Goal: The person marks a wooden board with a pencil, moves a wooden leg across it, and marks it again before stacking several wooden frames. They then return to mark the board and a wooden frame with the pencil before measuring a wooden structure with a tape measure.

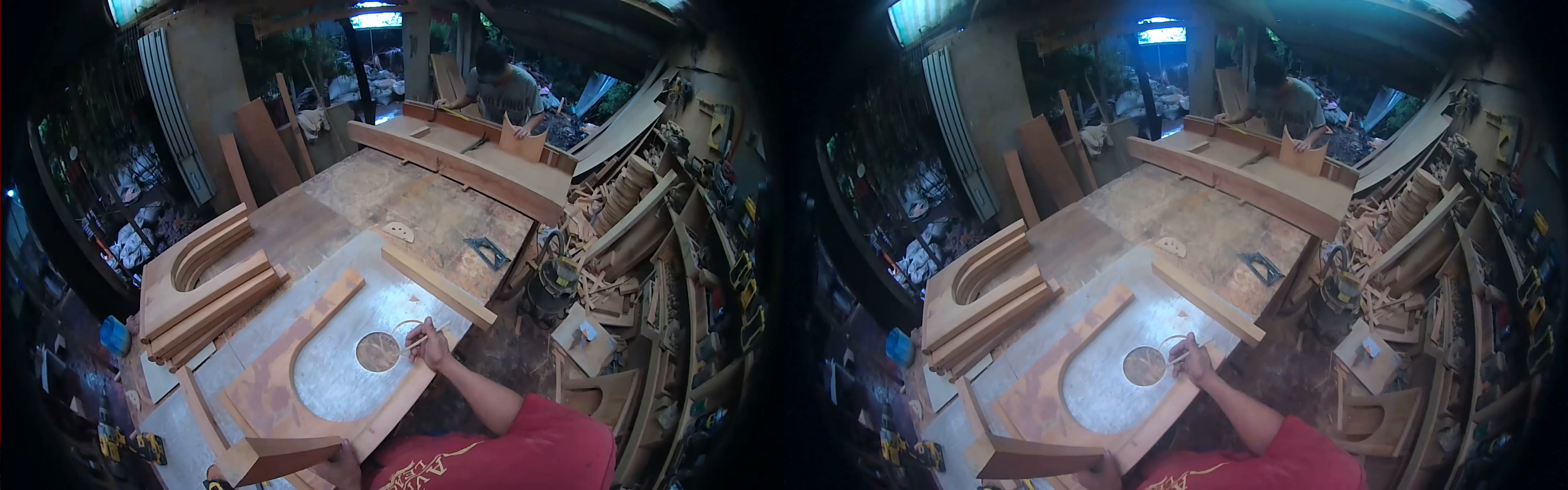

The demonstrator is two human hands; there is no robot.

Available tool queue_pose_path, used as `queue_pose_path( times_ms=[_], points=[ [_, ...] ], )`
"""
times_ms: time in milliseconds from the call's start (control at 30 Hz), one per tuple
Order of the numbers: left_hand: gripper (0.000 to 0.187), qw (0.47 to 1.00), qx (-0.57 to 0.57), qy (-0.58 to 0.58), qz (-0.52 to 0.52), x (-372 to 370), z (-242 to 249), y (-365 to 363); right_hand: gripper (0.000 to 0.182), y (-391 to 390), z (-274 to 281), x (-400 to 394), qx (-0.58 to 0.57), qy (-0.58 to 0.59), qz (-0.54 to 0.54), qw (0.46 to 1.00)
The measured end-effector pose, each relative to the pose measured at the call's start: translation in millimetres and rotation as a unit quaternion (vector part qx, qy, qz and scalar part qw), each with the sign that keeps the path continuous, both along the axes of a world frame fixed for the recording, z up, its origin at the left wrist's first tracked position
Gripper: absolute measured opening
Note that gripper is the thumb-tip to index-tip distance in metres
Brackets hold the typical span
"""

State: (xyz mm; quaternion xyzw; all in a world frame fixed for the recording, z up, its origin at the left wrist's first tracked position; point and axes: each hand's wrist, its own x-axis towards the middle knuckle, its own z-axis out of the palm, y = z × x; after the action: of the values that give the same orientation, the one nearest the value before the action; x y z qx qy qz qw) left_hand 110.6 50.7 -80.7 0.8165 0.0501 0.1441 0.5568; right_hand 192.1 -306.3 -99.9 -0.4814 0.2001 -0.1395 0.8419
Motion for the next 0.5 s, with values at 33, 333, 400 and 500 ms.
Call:
queue_pose_path(
  times_ms=[33,333,400,500],
  points=[
    [0.034,1.0,0.026,0.007,0.0,-0.7,-1.2,2.4,0.073,-0.8,-0.4,1.0,0.0,-0.006,0.003,1.0],
    [0.06,0.992,0.121,0.008,-0.015,-8.6,-51.2,15.3,0.06,-15.5,-31.9,2.4,0.007,0.003,0.002,1.0],
    [0.043,0.991,0.117,-0.021,-0.061,-8.0,-52.3,18.0,0.057,-18.4,-34.5,-0.3,-0.064,0.005,-0.019,0.998],
    [0.054,0.987,0.128,-0.082,-0.044,5.3,20.5,3.8,0.057,-23.8,-12.8,1.8,0.022,-0.007,0.023,0.999]
  ],
)
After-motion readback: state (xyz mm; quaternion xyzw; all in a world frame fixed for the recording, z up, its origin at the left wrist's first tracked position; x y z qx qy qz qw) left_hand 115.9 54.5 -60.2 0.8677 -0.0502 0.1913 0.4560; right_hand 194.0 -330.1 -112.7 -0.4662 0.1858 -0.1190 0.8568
